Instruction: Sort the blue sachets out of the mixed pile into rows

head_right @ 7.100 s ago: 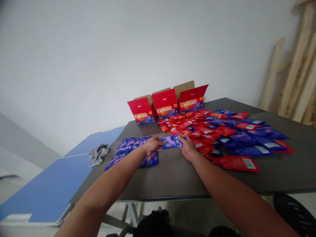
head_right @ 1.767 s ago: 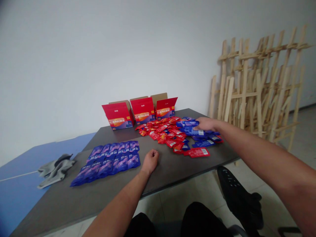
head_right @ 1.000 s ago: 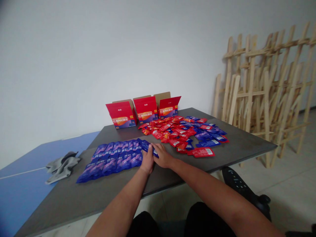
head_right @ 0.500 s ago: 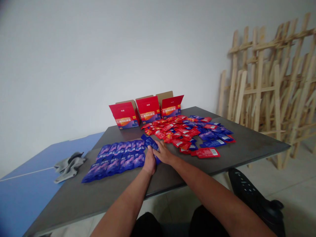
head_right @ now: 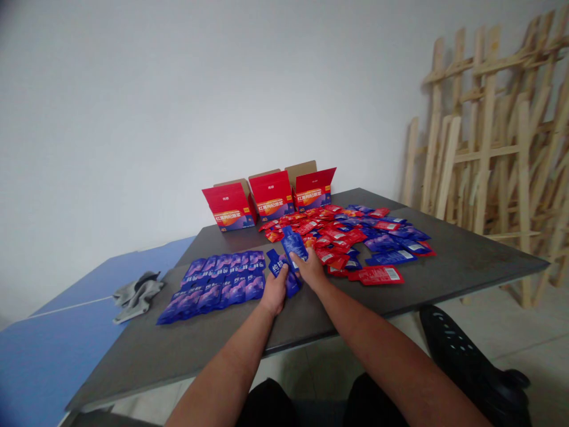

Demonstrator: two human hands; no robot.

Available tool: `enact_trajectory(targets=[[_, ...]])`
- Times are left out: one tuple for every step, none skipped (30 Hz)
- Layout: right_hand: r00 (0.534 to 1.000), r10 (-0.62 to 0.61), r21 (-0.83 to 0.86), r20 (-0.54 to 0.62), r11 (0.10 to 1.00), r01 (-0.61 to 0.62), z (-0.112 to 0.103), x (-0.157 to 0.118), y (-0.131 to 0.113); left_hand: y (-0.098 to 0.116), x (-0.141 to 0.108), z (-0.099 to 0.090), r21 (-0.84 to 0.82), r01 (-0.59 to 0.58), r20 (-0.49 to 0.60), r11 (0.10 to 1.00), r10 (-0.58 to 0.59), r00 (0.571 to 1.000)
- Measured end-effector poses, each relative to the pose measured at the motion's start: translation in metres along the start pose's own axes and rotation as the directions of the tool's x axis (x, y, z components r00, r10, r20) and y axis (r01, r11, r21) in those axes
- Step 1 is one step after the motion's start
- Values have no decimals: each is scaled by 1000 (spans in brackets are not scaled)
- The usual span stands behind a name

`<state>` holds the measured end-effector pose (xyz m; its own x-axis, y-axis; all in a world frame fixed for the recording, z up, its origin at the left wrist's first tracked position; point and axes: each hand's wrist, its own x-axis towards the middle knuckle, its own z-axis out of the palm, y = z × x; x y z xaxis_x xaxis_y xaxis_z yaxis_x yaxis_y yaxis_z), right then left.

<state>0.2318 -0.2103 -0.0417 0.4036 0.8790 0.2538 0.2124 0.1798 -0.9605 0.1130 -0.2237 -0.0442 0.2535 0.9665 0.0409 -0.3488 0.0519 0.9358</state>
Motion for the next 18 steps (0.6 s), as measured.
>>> enact_trajectory(targets=[[1000,25,58,-5,998,-24,0,0,0,0,0,0,-18,12,-17,1000,-12,1000],[999,42,110,2,993,-42,-1,0,0,0,0,0,-33,13,-29,999,-14,999],[998,56,154,12,986,-58,-1,1,0,0,0,0,-42,7,-38,999,-8,999],[997,70,192,18,979,-72,-1,1,0,0,0,0,-46,-4,-46,999,2,999],[996,85,223,13,971,-86,-1,2,1,0,-1,1,-45,-14,-52,999,12,999],[995,100,251,1,963,-97,-1,3,3,0,-1,1,-40,-21,-57,999,19,998],[994,111,277,-14,955,-103,-1,4,4,1,-2,1,-33,-24,-63,999,22,998],[993,118,301,-24,948,-105,-1,6,6,1,-2,2,-25,-24,-69,999,23,997],[992,121,320,-28,941,-106,-1,7,8,1,-3,2,-16,-23,-71,1000,22,997],[992,122,334,-30,937,-106,-1,7,9,2,-3,2,-10,-24,-74,1000,23,997],[992,122,343,-25,933,-106,-1,8,10,2,-4,3,-4,-31,-78,1000,30,997],[992,123,347,-16,931,-110,-1,8,10,3,-5,3,0,-42,-80,999,42,996],[992,123,347,-4,931,-114,-1,8,11,4,-6,3,3,-56,-81,998,56,995],[993,118,342,8,933,-114,-1,8,11,5,-7,4,7,-68,-79,998,68,995],[994,111,333,14,937,-109,-1,8,11,7,-8,4,14,-76,-69,997,77,995],[995,103,322,15,941,-102,0,7,11,10,-9,5,29,-81,-53,996,83,995],[995,98,312,13,945,-97,0,7,11,14,-11,5,53,-84,-33,995,86,996],[995,99,306,12,947,-98,0,7,11,20,-12,5,86,-91,-16,992,92,996]])
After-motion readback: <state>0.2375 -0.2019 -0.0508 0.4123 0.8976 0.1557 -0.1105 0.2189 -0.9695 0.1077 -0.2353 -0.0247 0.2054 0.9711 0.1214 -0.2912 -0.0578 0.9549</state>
